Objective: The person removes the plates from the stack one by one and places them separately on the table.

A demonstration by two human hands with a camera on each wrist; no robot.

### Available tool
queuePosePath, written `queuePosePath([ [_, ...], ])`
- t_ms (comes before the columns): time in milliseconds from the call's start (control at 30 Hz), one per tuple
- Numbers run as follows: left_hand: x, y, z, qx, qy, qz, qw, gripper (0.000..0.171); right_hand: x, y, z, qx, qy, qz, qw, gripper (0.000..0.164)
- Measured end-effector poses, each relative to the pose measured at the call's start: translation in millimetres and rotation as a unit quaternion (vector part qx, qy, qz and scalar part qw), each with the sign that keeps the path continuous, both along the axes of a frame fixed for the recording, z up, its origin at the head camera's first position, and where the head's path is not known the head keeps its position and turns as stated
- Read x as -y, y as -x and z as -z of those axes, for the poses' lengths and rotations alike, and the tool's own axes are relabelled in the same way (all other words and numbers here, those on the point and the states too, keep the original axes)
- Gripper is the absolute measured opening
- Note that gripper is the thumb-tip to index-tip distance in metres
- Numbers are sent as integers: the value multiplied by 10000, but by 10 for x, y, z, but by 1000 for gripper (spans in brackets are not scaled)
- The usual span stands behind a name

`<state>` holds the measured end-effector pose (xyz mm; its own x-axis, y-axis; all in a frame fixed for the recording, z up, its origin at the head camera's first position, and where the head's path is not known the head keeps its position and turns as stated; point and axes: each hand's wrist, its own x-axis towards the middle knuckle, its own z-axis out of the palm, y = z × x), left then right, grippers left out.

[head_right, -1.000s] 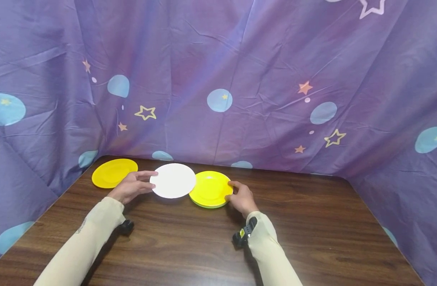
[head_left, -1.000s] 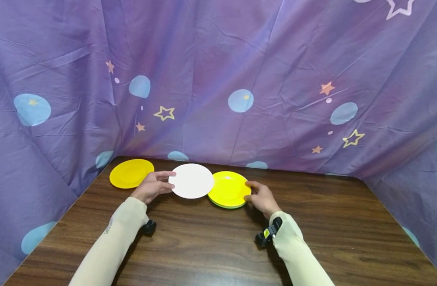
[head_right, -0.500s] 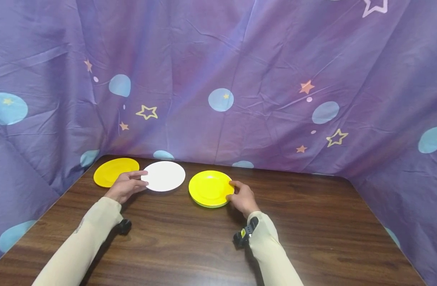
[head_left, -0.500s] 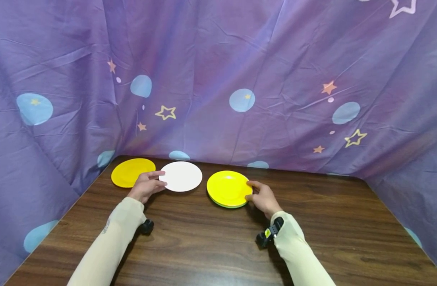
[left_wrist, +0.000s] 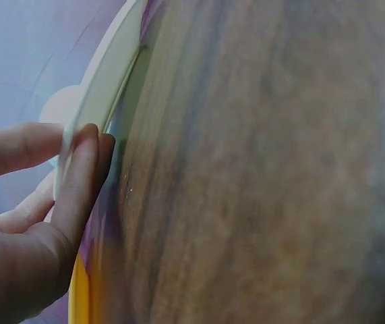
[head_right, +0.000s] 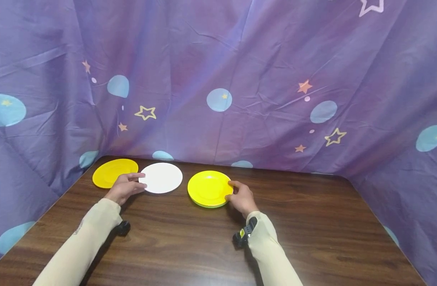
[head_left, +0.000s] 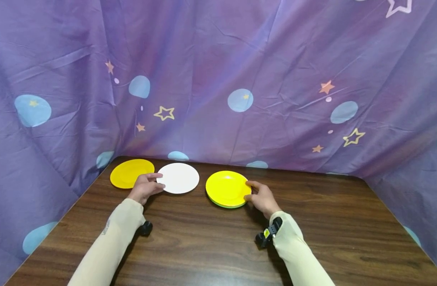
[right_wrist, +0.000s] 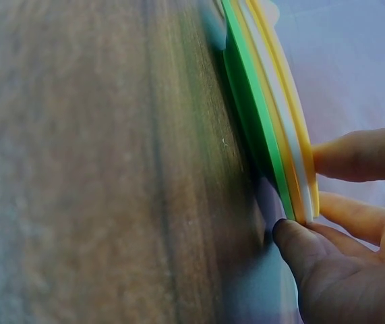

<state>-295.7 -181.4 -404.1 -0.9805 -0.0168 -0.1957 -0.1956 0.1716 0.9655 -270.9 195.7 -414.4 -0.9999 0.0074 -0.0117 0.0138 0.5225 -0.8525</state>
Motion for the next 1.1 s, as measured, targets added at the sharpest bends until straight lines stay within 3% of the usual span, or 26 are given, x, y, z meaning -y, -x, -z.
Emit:
queuePosePath([
  [167,-15,-11,-24,-226,521,40,9984,54,-2,8,8,-77,44,-40,10000,64],
  [433,8,-15,-59,-231,1072,85,9939,51,6,8,0,-10,45,1,10000,63],
  [833,1,-29,-76,-278,950,144,9950,46,7,-32,-22,33,-92,0,10000,63],
  [1100,-7,-8,-112,-202,1353,-13,9906,45,8,-23,-31,57,-170,14,9998,63],
])
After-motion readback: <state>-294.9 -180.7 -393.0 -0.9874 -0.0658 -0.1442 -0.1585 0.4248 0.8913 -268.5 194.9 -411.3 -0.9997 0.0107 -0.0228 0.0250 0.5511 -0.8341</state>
